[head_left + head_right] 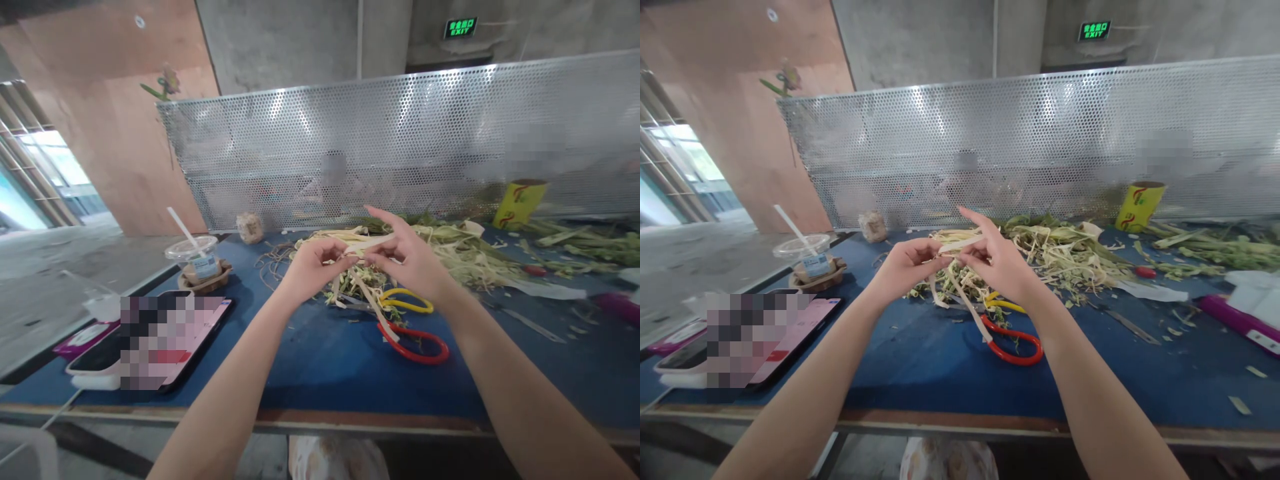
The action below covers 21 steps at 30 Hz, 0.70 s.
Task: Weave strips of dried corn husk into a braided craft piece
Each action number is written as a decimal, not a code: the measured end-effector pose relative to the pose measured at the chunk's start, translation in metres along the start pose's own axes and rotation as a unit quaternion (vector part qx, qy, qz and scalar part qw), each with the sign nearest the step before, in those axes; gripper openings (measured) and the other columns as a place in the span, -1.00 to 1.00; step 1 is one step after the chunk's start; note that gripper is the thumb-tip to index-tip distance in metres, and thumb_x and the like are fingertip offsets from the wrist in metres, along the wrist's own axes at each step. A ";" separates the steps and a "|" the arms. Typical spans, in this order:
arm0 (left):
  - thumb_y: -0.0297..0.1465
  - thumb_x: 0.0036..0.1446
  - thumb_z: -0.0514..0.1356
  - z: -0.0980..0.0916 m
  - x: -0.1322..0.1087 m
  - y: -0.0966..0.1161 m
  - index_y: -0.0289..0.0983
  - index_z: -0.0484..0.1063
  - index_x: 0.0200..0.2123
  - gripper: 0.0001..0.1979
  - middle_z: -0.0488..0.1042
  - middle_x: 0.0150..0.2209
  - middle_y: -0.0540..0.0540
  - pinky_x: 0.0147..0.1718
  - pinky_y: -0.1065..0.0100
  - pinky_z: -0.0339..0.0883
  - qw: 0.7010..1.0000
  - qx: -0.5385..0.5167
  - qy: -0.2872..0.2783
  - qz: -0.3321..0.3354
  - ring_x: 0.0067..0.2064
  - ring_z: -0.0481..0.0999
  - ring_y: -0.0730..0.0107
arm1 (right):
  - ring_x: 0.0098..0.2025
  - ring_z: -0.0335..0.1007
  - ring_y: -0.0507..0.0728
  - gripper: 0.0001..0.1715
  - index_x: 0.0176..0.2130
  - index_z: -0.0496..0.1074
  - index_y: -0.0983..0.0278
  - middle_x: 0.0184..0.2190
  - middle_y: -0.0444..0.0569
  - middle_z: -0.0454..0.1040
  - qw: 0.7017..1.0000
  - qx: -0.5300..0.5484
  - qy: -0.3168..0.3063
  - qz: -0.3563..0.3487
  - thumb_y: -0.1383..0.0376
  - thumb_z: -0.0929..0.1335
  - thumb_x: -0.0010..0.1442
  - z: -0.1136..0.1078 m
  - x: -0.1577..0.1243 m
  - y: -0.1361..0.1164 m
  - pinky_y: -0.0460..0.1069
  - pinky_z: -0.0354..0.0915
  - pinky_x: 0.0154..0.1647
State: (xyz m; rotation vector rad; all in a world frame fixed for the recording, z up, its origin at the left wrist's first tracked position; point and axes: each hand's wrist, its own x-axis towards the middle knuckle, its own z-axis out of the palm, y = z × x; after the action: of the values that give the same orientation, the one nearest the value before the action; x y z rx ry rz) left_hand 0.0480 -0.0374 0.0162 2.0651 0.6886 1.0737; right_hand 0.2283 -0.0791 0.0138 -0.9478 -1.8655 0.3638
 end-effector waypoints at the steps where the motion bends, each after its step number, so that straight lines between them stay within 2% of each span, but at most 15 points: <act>1: -0.28 -0.06 0.21 -0.001 0.000 0.000 -0.33 0.43 -0.38 -0.77 0.34 -0.51 -0.01 -0.59 0.50 0.17 1.000 -0.017 -0.007 -0.004 -0.52 0.26 0.58 | -0.43 0.39 0.07 -0.27 0.20 -0.09 0.08 -0.45 -0.11 0.48 1.000 0.003 0.004 0.003 0.33 0.27 0.12 -0.002 0.000 -0.001 0.01 0.34 -0.40; 6: -0.33 -0.04 0.21 -0.004 -0.001 0.006 -0.30 0.42 -0.15 -0.66 0.42 -0.43 -0.05 -0.55 0.49 0.21 0.992 -0.109 -0.058 -0.027 -0.49 0.31 0.58 | -0.43 0.36 0.07 -0.16 0.22 -0.21 0.06 -0.36 -0.08 0.47 0.999 0.030 0.018 0.011 0.26 0.30 0.10 -0.003 0.001 -0.003 0.02 0.35 -0.41; 10: -0.41 0.02 0.16 -0.004 -0.003 0.010 -0.28 0.22 0.08 -0.50 0.47 -0.30 -0.12 -0.47 0.46 0.28 0.979 -0.167 -0.102 -0.053 -0.38 0.40 0.51 | -0.44 0.35 0.05 -0.18 0.22 -0.22 0.05 -0.28 -0.05 0.43 0.998 0.061 0.018 0.005 0.28 0.29 0.11 0.000 0.002 -0.001 0.01 0.36 -0.45; 13: -0.47 -0.01 0.18 -0.003 -0.002 0.008 -0.29 0.01 0.17 -0.33 0.50 -0.39 -0.08 -0.49 0.45 0.29 0.977 -0.187 -0.083 -0.068 -0.41 0.43 0.49 | -0.46 0.33 0.04 -0.22 0.20 -0.14 0.08 -0.33 -0.06 0.44 0.997 0.061 0.038 0.009 0.32 0.29 0.10 -0.001 0.002 0.000 -0.01 0.35 -0.46; 16: -0.50 -0.06 0.21 -0.003 -0.001 0.007 -0.33 -0.01 0.17 -0.28 0.51 -0.47 -0.05 -0.51 0.46 0.28 0.980 -0.184 -0.020 -0.073 -0.46 0.43 0.51 | -0.47 0.32 0.03 -0.25 0.19 -0.09 0.09 -0.37 -0.07 0.44 0.996 0.064 0.059 0.017 0.31 0.30 0.10 -0.001 0.002 0.001 0.00 0.36 -0.42; 18: -0.50 -0.07 0.22 -0.002 0.000 0.008 -0.36 0.00 0.16 -0.29 0.51 -0.50 -0.04 -0.54 0.47 0.26 0.982 -0.173 0.015 -0.072 -0.48 0.43 0.50 | -0.42 0.35 0.04 -0.24 0.19 -0.10 0.10 -0.32 -0.05 0.44 0.995 0.079 0.063 0.012 0.27 0.31 0.09 0.000 0.003 0.003 0.01 0.38 -0.36; 21: -0.48 -0.07 0.22 -0.002 -0.001 0.009 -0.34 -0.02 0.17 -0.26 0.50 -0.53 -0.02 -0.57 0.47 0.23 0.983 -0.171 0.010 -0.072 -0.52 0.42 0.51 | -0.35 0.38 0.06 -0.12 0.21 -0.22 0.07 -0.15 -0.01 0.39 0.993 0.113 0.042 -0.001 0.22 0.33 0.06 0.005 0.003 0.002 0.05 0.39 -0.27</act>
State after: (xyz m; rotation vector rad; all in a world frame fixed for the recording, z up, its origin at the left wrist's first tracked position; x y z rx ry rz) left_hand 0.0474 -0.0431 0.0233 1.6875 0.6050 1.0492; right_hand 0.2243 -0.0746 0.0122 -0.7942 -1.7083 0.5157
